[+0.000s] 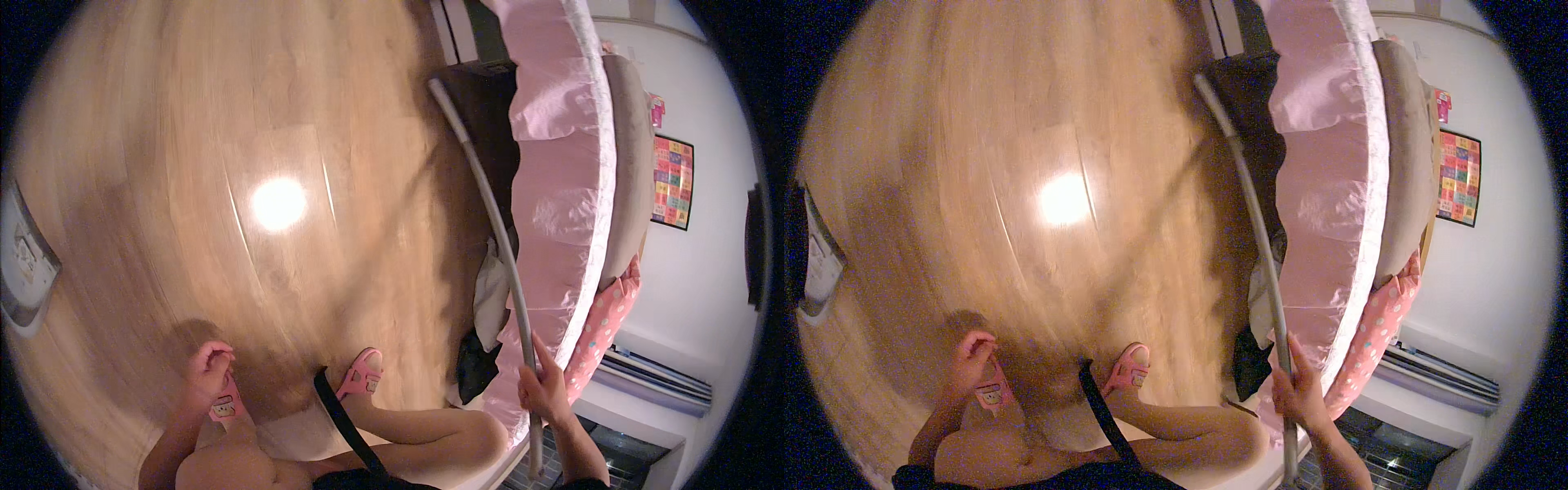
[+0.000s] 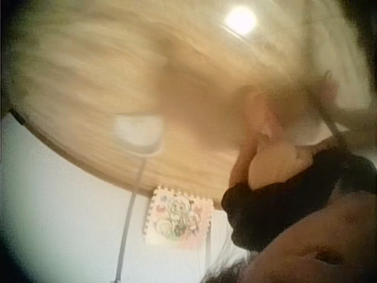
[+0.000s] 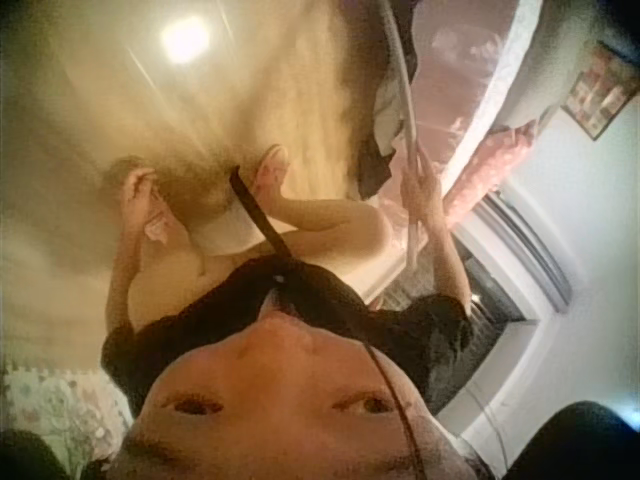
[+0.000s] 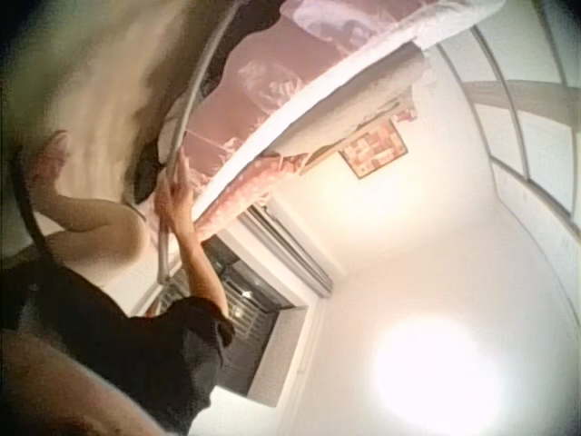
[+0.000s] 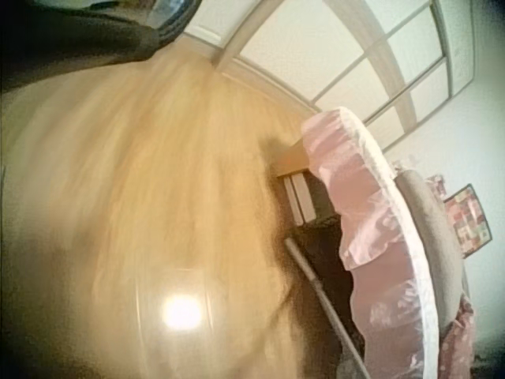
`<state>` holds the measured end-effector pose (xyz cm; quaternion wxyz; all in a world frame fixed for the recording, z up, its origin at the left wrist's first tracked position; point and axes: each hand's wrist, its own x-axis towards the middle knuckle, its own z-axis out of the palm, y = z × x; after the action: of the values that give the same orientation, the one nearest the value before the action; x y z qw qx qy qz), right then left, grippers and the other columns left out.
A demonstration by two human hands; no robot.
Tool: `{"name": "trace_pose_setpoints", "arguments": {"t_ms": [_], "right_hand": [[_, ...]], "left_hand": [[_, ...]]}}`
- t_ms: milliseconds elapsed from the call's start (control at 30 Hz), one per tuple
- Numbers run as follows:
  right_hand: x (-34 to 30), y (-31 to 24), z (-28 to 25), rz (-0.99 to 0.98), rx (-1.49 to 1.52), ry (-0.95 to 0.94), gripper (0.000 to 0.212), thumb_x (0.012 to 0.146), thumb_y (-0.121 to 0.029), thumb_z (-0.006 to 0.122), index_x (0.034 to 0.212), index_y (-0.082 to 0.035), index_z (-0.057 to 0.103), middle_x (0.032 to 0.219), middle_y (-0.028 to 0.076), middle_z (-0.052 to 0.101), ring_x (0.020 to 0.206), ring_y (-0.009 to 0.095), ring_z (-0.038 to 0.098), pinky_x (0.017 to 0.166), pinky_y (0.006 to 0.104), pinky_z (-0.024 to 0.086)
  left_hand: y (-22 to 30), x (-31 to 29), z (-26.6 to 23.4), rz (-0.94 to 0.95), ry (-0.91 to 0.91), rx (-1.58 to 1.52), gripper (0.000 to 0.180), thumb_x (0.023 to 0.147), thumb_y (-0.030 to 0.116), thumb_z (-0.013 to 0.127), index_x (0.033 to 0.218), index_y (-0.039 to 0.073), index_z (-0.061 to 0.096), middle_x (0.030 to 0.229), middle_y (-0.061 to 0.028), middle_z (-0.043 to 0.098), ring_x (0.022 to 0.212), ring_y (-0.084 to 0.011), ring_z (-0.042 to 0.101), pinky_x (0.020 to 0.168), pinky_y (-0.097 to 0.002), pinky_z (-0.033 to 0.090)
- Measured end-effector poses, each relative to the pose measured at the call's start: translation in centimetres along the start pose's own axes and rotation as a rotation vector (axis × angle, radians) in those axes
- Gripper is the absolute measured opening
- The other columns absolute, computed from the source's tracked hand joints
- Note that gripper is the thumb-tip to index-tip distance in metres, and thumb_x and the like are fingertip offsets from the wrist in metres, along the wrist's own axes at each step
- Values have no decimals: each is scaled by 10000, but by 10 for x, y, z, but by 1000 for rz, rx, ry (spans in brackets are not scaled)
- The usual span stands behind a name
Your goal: The person sweeps a wooden floor in a bedroom using a broom and dustpan. They systematically clean the area around a bed with pink bedding, a small table, and a play mat, moving the dustpan to collect debris as they progress.
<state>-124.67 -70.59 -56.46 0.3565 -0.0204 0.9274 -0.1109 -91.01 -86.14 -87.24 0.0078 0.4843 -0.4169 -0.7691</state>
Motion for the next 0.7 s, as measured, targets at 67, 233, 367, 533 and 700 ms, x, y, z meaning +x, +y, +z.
{"name": "trace_pose_setpoints", "arguments": {"t_ms": [67,233,367,533,700], "right_hand": [[-37,-3,-22,-2,103,-18,528,799,-21,389,1288,-63,194,454,-19,383,348,65,388,305,209,310],[-55,-15,-21,-156,75,18,484,806,-15,375,1268,-34,232,474,-26,380,359,46,366,317,186,281],[6,-45,1,-295,45,21,457,814,-70,436,1249,-76,297,530,-38,404,403,44,364,360,184,285],[110,-69,19,-579,2,51,434,824,-105,445,1238,-70,317,606,-8,442,442,50,375,383,192,317],[179,-83,9,-620,-57,122,411,820,-123,456,1219,-92,365,650,15,468,481,63,401,437,204,354]], "left_hand": [[1,-3,3,11,-20,-42,82,806,54,468,877,34,503,726,-28,537,613,-90,498,571,-219,422],[5,-11,8,6,-28,-62,80,812,71,474,879,36,499,747,-22,530,624,-88,493,583,-216,419],[13,-23,0,39,-13,-79,87,815,73,470,885,29,498,766,-25,528,635,-96,492,614,-216,417],[17,-32,-9,83,62,-76,97,814,54,457,894,23,501,774,-37,534,668,-103,504,632,-216,413],[0,-35,-17,88,70,-42,98,807,40,458,890,16,505,777,-49,545,669,-103,508,627,-219,415]]}}
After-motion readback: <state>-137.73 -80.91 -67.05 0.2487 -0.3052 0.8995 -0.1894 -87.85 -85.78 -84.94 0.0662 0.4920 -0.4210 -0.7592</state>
